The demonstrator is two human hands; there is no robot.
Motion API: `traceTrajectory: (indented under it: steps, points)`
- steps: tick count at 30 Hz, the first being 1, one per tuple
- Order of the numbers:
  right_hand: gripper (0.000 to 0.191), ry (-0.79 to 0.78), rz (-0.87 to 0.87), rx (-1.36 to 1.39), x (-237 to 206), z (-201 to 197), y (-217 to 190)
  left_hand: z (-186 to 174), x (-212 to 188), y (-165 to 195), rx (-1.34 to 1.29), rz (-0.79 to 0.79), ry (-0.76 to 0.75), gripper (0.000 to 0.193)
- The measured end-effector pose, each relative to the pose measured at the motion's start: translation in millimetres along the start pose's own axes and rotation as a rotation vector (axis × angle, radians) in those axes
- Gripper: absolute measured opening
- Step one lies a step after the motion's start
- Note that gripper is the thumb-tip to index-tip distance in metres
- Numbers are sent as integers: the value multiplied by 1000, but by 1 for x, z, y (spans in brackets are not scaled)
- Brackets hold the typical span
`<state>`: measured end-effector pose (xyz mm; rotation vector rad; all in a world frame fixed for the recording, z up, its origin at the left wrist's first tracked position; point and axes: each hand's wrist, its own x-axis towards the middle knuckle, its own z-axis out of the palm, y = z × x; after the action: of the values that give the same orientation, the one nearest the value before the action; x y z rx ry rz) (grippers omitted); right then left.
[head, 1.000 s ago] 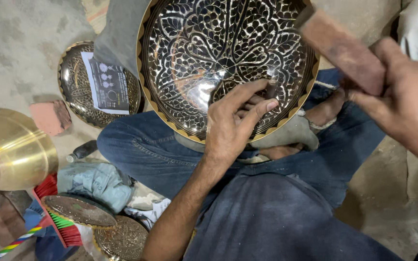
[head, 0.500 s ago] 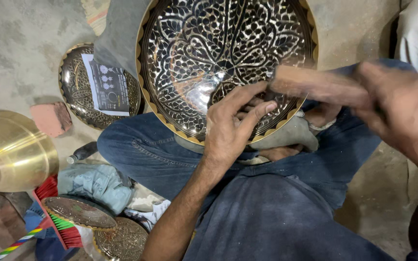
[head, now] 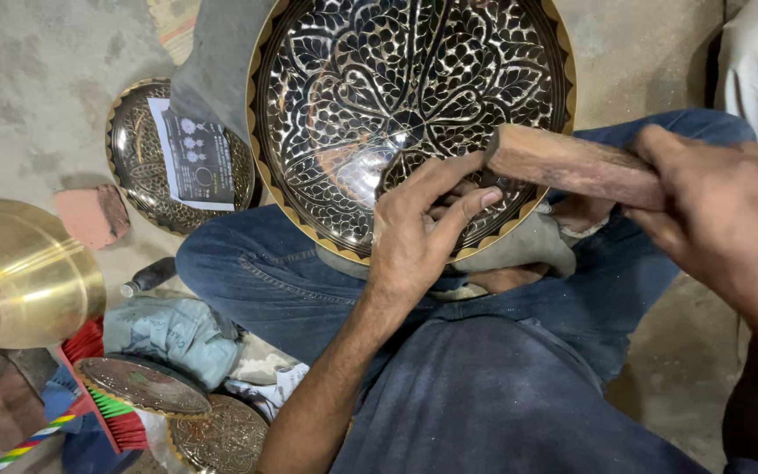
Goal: The person sits cross-legged and uses a wooden mallet to strike a metal chisel against a brass plate, creating a detailed floral pattern. The person repeatedly taps the chisel along the design lines to emboss the metal surface.
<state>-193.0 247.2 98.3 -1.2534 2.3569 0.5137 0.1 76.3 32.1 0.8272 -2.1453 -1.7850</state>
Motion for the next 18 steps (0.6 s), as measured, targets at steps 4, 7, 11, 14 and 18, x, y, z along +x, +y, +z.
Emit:
traceTrajectory:
  steps: [4,7,11,14,18]
  points:
    - [37,119,65,340,-4,8,4,0,-1,-1,-33,24,-4,38]
    - [36,76,10,125,-5,17,10,1,0,-3,2,-1,-6,38]
    - [35,290,-29,636,-1,24,17,2,0,-4,5,40,2,37]
    - [36,134,-65,312,-2,26,17,1,-1,-3,17,12,-9,37]
    - [25,310,-48,603,-7,27,17,-2,-1,1,-25,69,4,36]
